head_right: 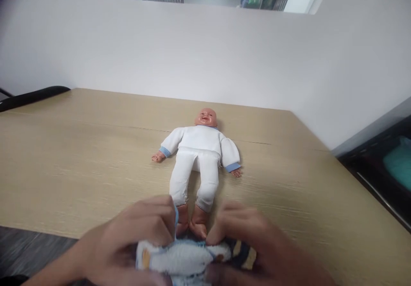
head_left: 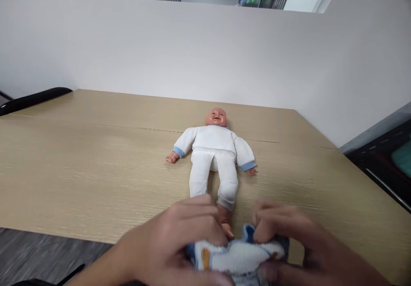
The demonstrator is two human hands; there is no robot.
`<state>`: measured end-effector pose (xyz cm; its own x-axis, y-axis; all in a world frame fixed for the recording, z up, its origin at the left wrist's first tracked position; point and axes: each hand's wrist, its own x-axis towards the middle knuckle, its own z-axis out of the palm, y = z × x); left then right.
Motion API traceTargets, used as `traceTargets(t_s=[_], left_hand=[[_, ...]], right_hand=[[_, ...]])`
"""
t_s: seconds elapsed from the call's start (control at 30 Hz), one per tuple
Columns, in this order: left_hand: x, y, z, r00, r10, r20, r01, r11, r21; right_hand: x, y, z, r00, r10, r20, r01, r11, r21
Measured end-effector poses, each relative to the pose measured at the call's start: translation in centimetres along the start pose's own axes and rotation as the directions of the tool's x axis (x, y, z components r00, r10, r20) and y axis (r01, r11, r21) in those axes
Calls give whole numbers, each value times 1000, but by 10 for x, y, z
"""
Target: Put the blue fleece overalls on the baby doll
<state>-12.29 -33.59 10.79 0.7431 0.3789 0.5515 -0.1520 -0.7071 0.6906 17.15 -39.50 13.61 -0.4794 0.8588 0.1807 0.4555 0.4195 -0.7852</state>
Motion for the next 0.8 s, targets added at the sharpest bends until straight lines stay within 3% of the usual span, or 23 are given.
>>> traceTargets(t_s=[0.13, 0.27, 0.37, 0.43, 0.5, 0.6, 0.7, 0.8], left_hand=[[31, 6, -38, 998, -35, -55, 35, 999, 1], [55, -8, -55, 975, -99, -199, 77, 990, -115], [76, -19, -63, 950, -44, -309, -9, 986, -168], [89, -24, -70, 951, -20, -310, -37, 984, -175], [99, -26, -82, 973, -86, -216, 42, 979, -200], [106, -33, -106, 977, -206, 48, 212, 951, -225], [106, -47, -130, 934, -259, 248, 301, 941, -151], [103, -62, -143, 883, -324, 341, 360, 932, -47]], right_hand=[[40, -9, -27, 986, -90, 142, 65, 983, 169], [79, -5, -50, 968, -53, 245, -32, 944, 328], [107, 7, -64, 889, -135, 438, -17, 945, 326], [122, 15, -72, 819, -191, 542, 24, 954, 299], [134, 23, -79, 807, -214, 551, 72, 961, 268], [146, 31, -89, 856, -228, 464, 133, 964, 229], [154, 35, -94, 914, -202, 351, 138, 970, 198], [161, 40, -95, 941, -222, 257, 160, 957, 241]])
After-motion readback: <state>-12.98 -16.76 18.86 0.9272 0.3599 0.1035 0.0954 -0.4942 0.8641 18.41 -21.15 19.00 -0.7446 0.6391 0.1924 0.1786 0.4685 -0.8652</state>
